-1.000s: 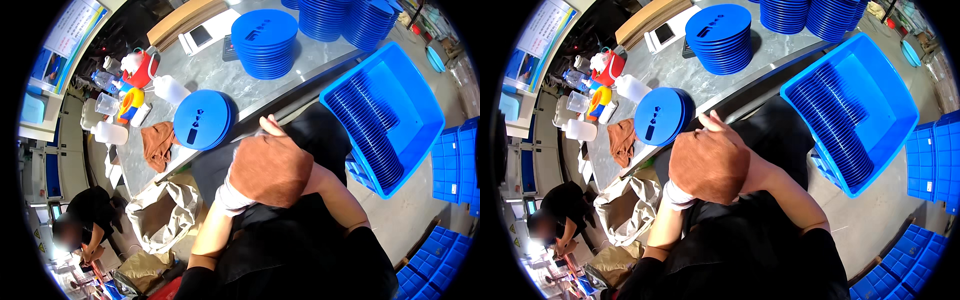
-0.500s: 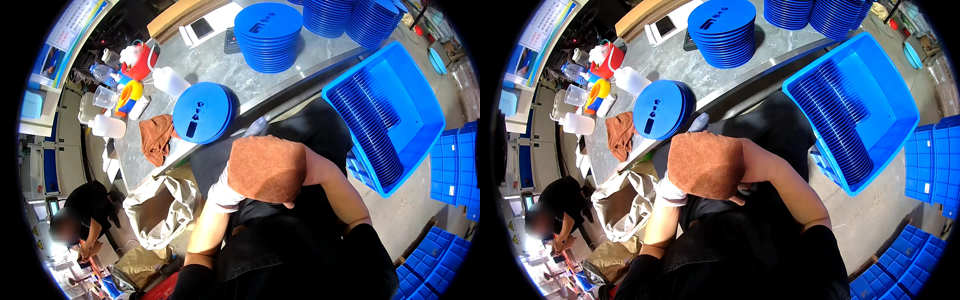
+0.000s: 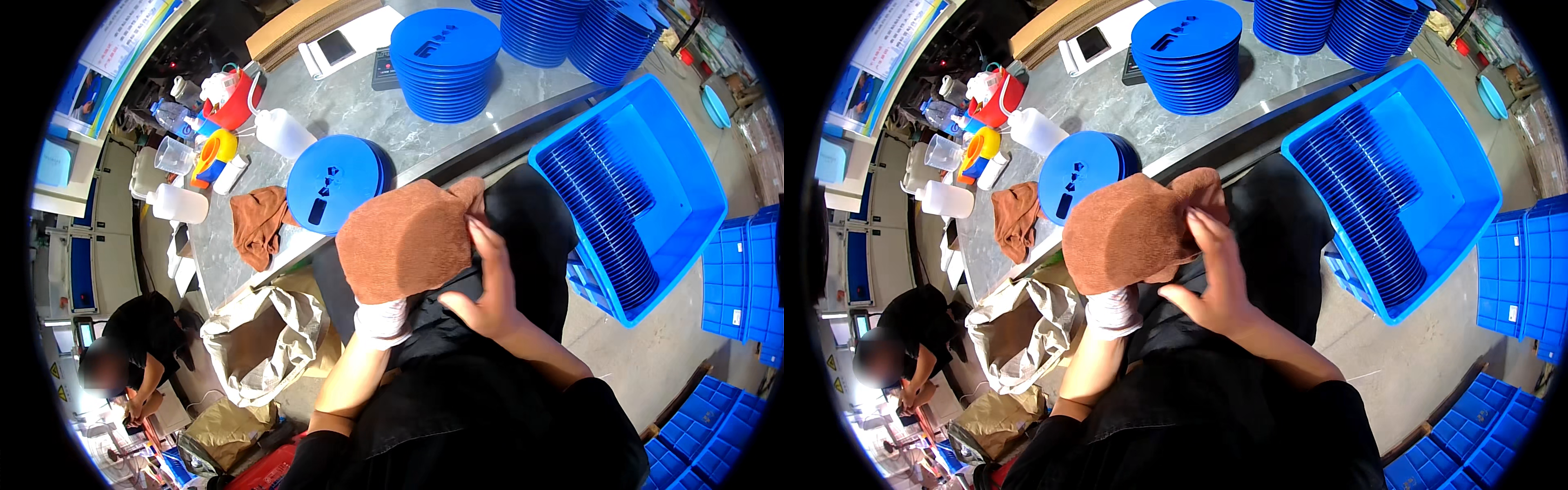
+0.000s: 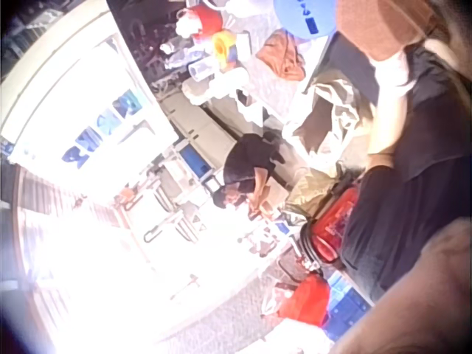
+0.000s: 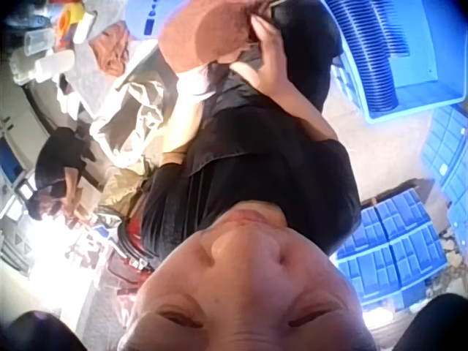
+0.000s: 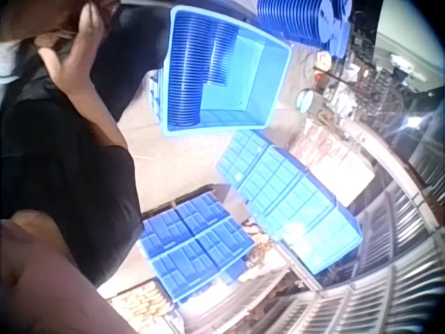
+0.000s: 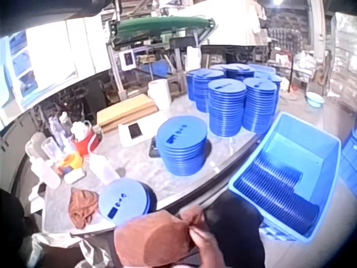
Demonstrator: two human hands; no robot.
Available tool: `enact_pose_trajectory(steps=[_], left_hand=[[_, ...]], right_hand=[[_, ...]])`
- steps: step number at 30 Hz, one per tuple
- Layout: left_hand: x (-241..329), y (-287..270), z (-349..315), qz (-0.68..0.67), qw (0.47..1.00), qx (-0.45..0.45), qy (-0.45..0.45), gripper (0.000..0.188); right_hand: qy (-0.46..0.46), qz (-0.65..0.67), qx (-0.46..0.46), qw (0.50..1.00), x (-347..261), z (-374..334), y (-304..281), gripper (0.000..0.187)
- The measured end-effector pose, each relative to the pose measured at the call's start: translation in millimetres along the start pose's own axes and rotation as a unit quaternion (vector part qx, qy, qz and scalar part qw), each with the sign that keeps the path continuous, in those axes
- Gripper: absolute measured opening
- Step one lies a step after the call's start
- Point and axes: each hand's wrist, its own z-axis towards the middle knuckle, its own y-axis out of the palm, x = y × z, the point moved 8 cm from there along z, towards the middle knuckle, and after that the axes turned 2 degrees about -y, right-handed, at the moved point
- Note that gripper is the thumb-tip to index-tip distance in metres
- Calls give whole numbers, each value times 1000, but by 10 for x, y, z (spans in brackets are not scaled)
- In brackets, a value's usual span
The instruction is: The person wipes a blue plastic circular object with a brown cloth. They then pick up a yellow and blue plastic component, wipe it with the cloth, and place it on the table. The person continues to wipe the blue circular object, turning it over to clean different sides.
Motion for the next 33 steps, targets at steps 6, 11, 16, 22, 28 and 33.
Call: enact_pose_trajectory(steps=[6, 11, 16, 22, 28, 33], left_hand=[[-286, 120, -91, -114, 990, -68, -54, 70], [-2, 415, 59, 418, 884, -186, 94, 63], [89, 460, 81, 136, 945, -294, 44, 67], [129, 466, -14, -172, 921, -339, -87, 73], [-118, 279, -10, 70, 963, -262, -6, 82], [-240, -132, -68, 95, 990, -107, -8, 63]], right_hand=[[48, 209, -61, 975, 242, 30, 340, 117], [166, 372, -89, 909, 428, 50, 437, 113], [243, 423, -233, 841, 424, -95, 512, 85], [104, 223, -326, 913, 322, 16, 472, 71], [116, 191, -332, 916, 233, 172, 469, 71], [132, 282, -251, 917, 191, 99, 753, 85]])
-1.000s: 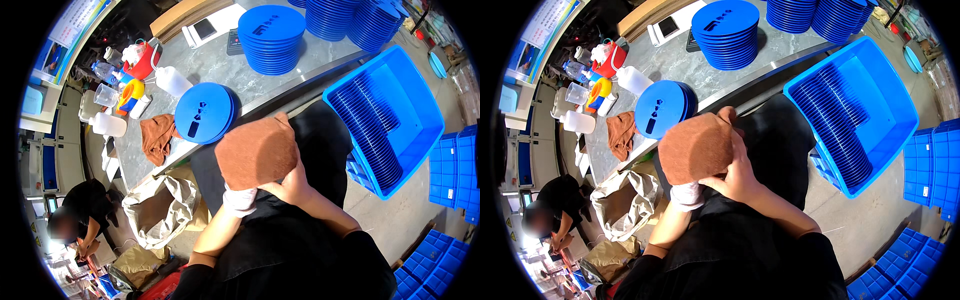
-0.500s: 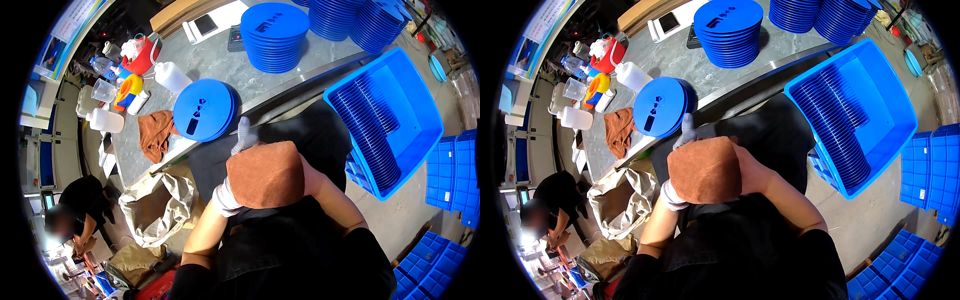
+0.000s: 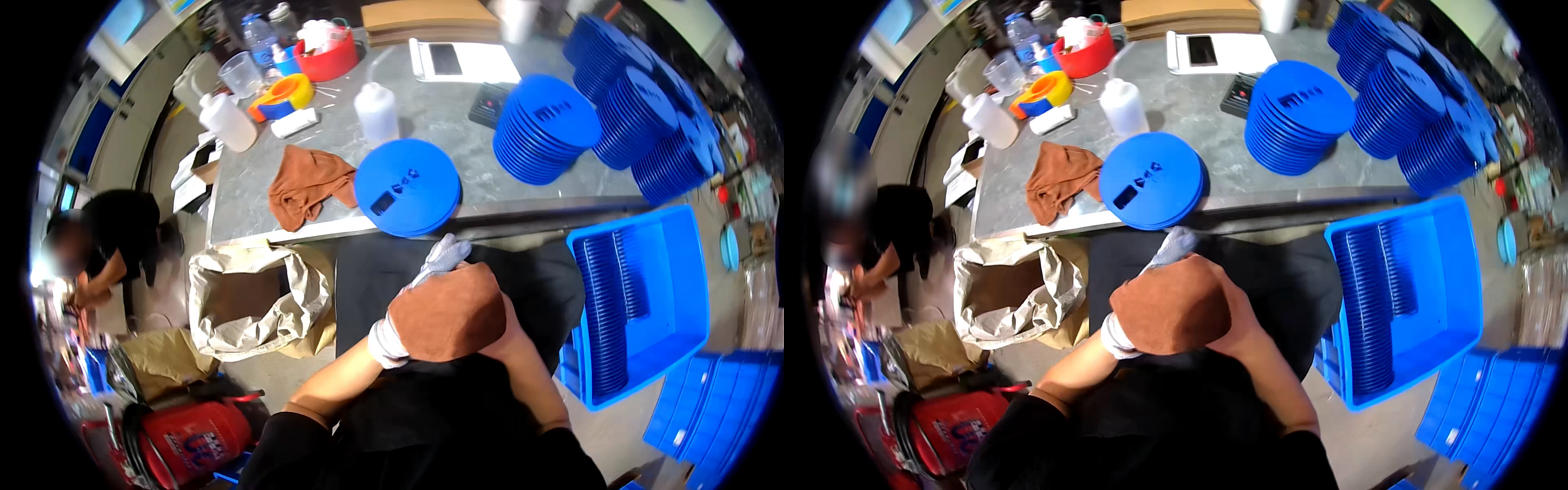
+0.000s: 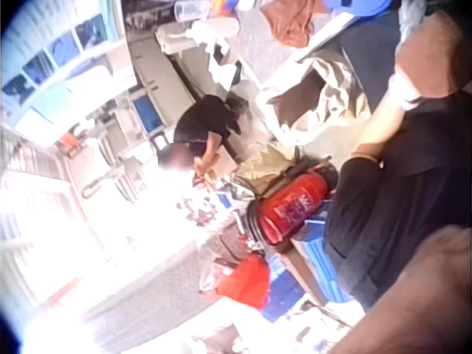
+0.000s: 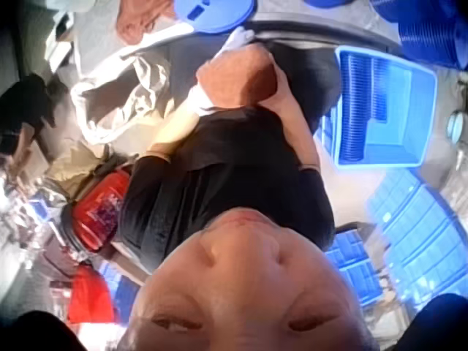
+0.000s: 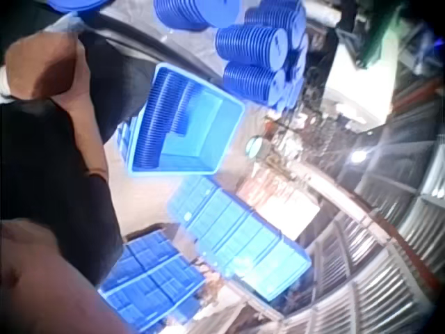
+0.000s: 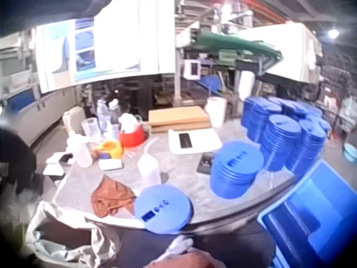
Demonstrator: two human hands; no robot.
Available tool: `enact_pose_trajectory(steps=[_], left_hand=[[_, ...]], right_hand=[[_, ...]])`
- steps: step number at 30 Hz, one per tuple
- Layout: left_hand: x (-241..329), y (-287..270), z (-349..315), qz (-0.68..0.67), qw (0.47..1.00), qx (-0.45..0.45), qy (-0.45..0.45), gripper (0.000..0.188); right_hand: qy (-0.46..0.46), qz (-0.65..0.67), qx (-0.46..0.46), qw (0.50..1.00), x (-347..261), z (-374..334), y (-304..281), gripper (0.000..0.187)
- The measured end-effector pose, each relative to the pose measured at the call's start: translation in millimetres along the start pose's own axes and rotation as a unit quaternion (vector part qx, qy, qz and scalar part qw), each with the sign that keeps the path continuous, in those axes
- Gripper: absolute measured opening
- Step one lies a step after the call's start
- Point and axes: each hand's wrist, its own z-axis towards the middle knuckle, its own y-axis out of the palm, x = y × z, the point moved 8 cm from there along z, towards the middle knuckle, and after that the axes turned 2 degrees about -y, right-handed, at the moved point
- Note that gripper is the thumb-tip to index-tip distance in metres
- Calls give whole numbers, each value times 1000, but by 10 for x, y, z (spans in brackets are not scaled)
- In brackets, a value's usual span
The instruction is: The person wipes a blue plastic circular object with a brown cloth. They then pick up a yellow and blue plastic component, wipe it with the cloth, and place it on the table. The person continues to wipe the blue circular object, turning it over to clean different sides.
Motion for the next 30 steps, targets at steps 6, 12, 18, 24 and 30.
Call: enact_pose_trajectory(steps=[6, 12, 18, 24, 30], left_hand=[[66, -754, -449, 237, 948, 211, -20, 57], [167, -1415, -714, 198, 932, 301, -42, 57], [371, -2212, -986, 242, 872, 421, -63, 33], [-930, -2239, -1550, -211, 817, 537, 24, 52], [-1535, -2233, -1617, -555, 694, 455, 50, 54]], right_hand=[[-184, -174, 0, 967, -383, 179, 771, 65], [-213, -240, -125, 939, -270, 613, 1307, 51], [-268, -285, -204, 897, -378, 964, 1953, 52], [-138, -87, -486, 859, -186, 1682, 2680, 58], [1, -23, -136, 990, 412, 3536, 2340, 33]])
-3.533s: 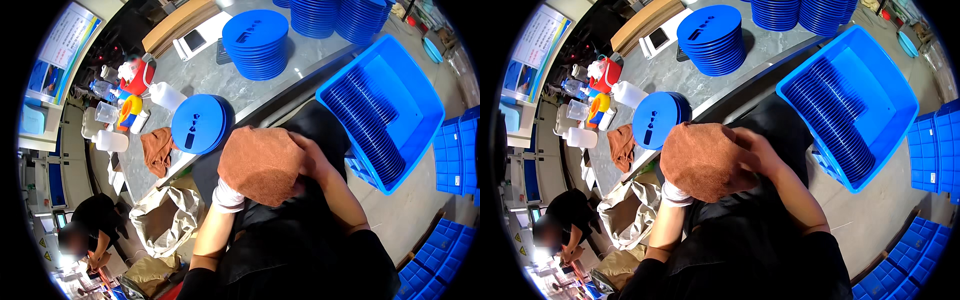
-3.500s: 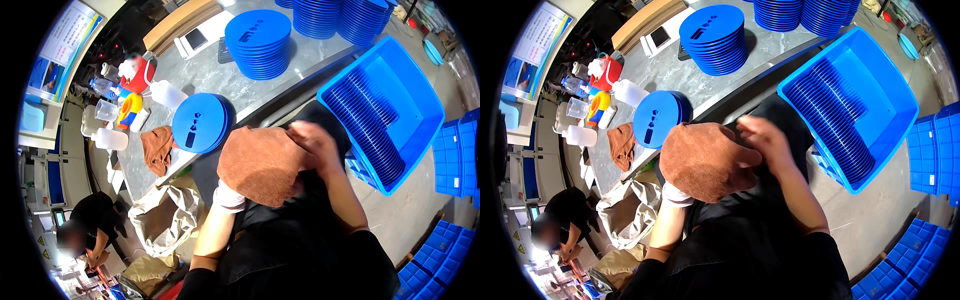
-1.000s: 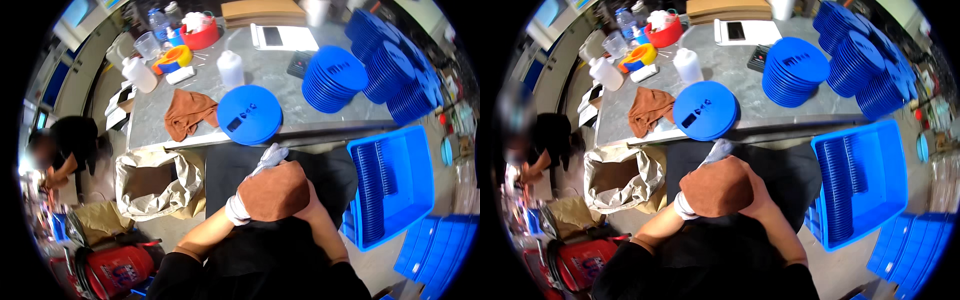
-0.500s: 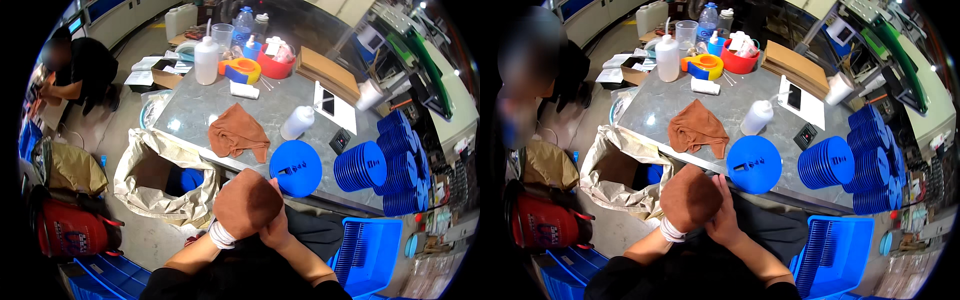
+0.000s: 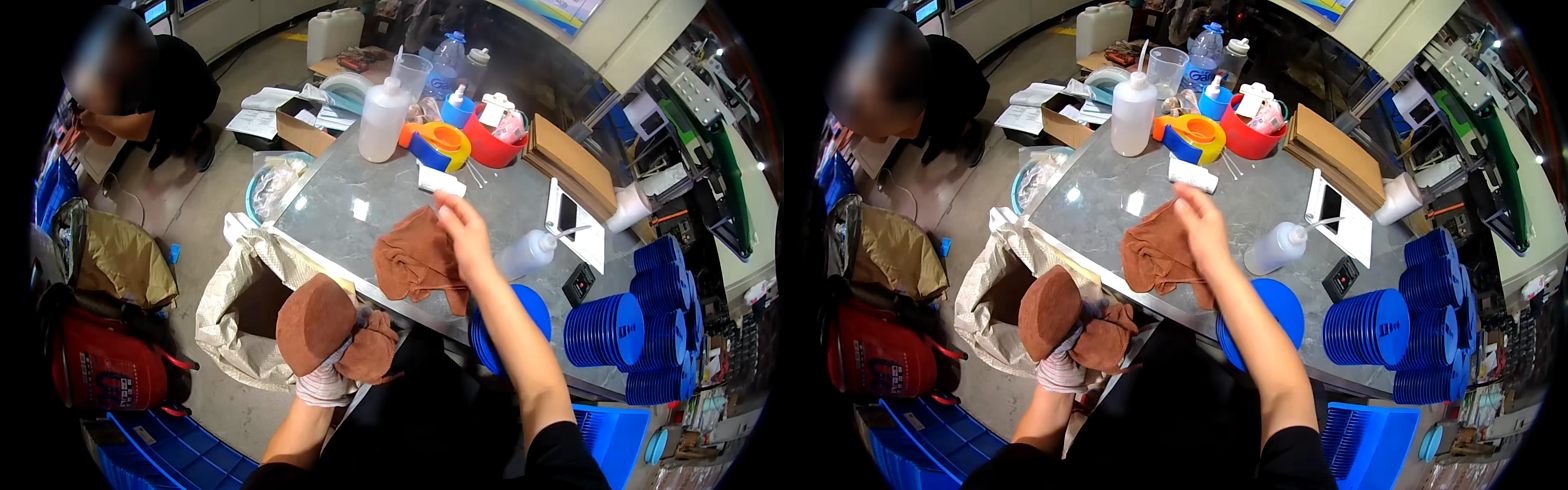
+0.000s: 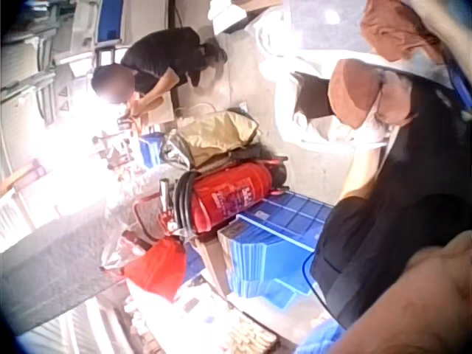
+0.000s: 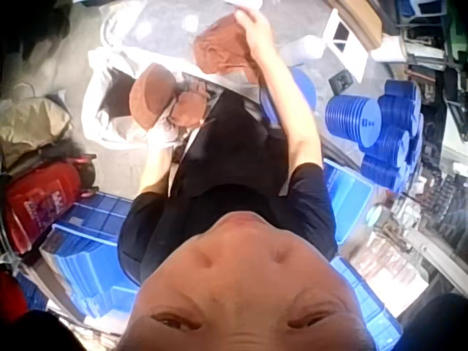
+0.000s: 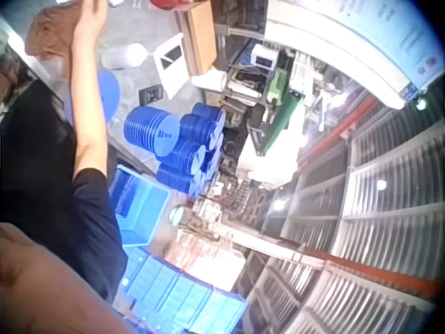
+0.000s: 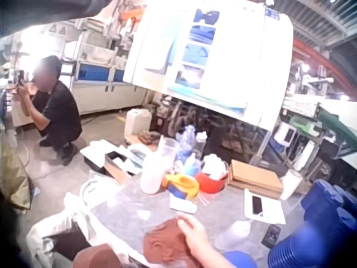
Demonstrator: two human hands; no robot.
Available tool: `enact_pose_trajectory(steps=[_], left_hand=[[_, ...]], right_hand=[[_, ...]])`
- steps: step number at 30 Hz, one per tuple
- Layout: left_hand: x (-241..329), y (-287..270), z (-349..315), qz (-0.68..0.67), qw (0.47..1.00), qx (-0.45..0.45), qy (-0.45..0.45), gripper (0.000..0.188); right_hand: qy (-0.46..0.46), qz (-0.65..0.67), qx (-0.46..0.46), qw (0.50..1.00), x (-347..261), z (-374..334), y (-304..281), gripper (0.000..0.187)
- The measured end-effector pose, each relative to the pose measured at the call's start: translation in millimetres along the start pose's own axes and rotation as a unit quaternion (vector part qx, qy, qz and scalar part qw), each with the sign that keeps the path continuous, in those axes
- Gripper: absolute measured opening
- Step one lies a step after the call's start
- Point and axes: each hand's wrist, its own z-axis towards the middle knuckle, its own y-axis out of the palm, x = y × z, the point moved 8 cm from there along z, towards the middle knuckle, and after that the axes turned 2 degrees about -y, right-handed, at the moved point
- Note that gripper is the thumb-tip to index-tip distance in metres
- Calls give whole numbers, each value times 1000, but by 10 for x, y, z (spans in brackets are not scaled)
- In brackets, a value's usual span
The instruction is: The person wipes a blue plastic circular object with a brown cloth. They then pick up a yellow and blue plastic component, wipe it with the cloth, and place it on the table. The person continues to wipe the blue circular object, turning it over to clean different sides.
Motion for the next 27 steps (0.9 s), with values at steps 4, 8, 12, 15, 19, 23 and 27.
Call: enact_pose_trajectory(steps=[4, 8, 12, 15, 19, 23, 27], left_hand=[[-28, -219, -4, 178, 984, -7, -12, 49], [-23, -255, 6, 342, 940, 20, 10, 39], [-35, -273, -1, 413, 910, 30, 8, 39], [-77, -292, -12, 439, 898, 34, 3, 39], [-33, -374, -35, 455, 889, 46, -2, 39], [-22, -394, -35, 463, 885, 46, -6, 38], [-14, -388, -12, 468, 883, 41, -1, 38]], right_hand=[[-14, -125, 77, 989, 481, 868, -436, 41], [-124, -360, 92, 920, 597, 1527, -639, 54], [-112, -544, 16, 831, 658, 1933, -361, 70], [-43, -621, -46, 782, 787, 2106, -252, 79], [-29, -644, -65, 762, 921, 2185, -222, 69], [-83, -592, -51, 800, 905, 2239, -390, 53], [-26, -273, 48, 961, 791, 2177, -719, 43]])
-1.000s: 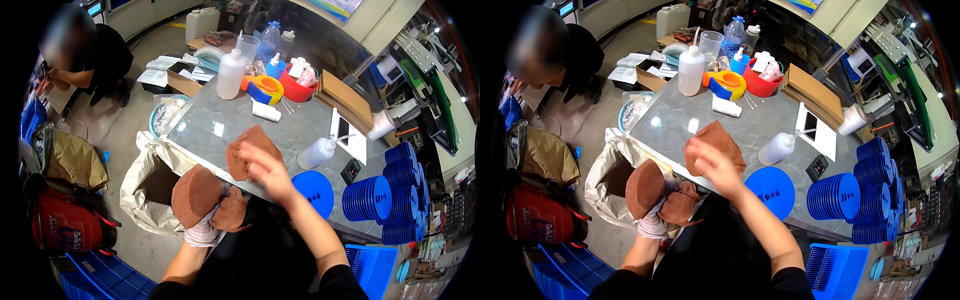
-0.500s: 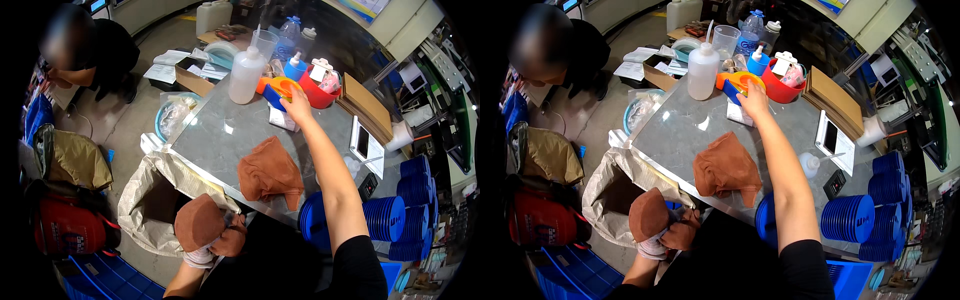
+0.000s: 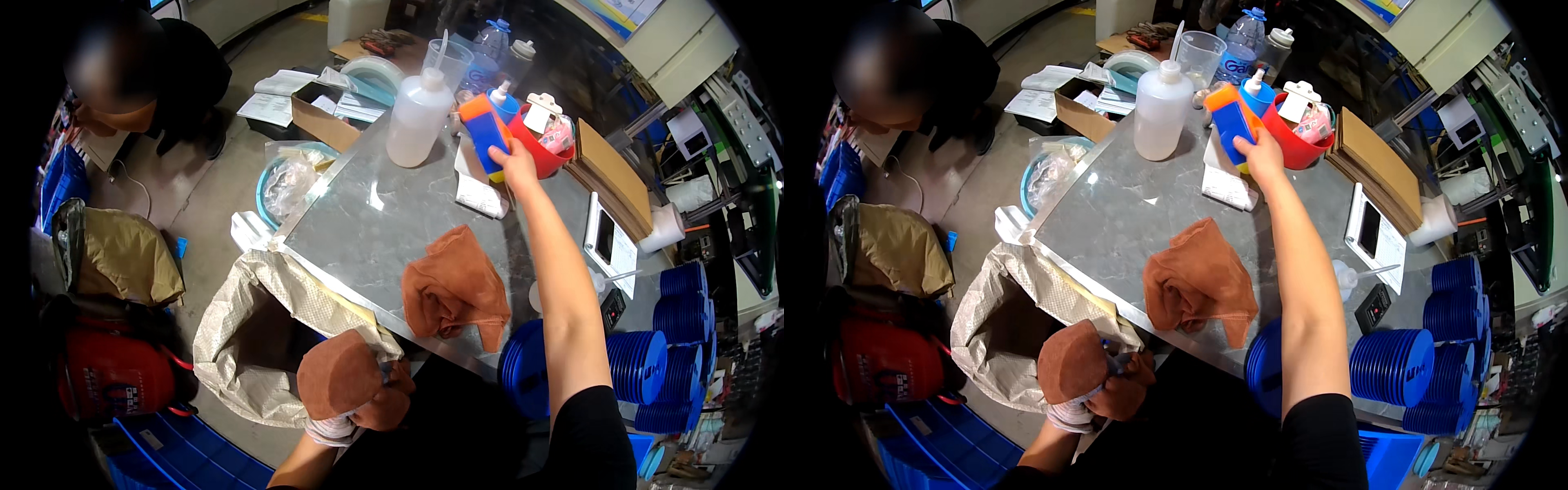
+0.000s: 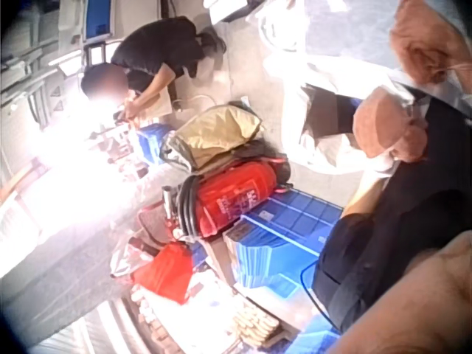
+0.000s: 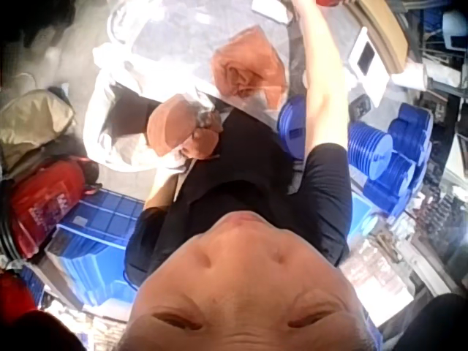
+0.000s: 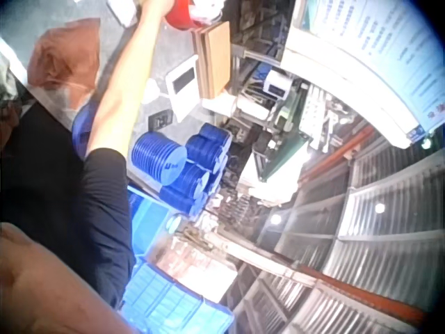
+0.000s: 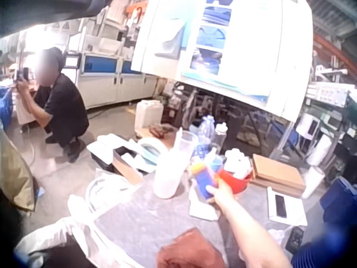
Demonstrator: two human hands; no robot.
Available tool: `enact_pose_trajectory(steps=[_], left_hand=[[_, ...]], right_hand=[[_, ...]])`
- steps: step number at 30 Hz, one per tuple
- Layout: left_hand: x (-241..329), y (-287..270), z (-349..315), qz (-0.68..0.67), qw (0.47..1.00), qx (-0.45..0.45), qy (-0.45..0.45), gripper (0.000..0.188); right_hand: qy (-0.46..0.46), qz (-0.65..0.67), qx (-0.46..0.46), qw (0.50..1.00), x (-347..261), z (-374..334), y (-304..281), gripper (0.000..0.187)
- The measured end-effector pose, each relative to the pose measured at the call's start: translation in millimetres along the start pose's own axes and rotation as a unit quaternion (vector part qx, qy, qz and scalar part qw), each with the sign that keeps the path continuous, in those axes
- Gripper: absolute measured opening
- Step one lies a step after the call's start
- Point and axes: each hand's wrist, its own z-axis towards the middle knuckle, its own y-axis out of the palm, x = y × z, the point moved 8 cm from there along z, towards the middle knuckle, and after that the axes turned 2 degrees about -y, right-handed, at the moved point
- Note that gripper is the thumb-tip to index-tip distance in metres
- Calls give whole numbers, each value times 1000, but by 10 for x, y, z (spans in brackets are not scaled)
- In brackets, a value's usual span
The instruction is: The person wipes a blue plastic circular object with a brown cloth. They then pick up a yellow and blue plastic component, wipe it with the cloth, and place it on the table. The person continues to wipe the blue circular object, turning it over to clean different sides.
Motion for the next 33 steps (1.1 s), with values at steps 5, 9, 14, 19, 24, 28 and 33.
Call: enact_pose_trajectory(steps=[5, 9, 14, 19, 24, 28, 33], left_hand=[[114, 38, -3, 0, 1000, -10, 25, 38], [264, 47, 19, 1, 998, -19, 56, 38], [343, 100, -119, -474, 868, -147, -1, 53], [870, 197, -290, -573, 803, -90, -133, 40], [877, 142, -569, -478, 856, -69, -183, 43], [747, 188, -713, -433, 872, -115, -195, 42], [700, 120, -739, -317, 930, -165, -90, 44]], right_hand=[[54, 408, 151, 899, -303, -284, -580, 33], [55, 542, 238, 804, -706, -808, -1067, 39], [99, 599, 135, 783, -1178, -2038, -1172, 53], [79, 520, -30, 850, -1342, -3389, -981, 72], [-82, 308, -209, 925, -1766, -3992, -872, 69], [-201, 195, -237, 930, -1933, -4194, -886, 57], [-210, 135, -273, 929, -2095, -4201, -724, 49]])
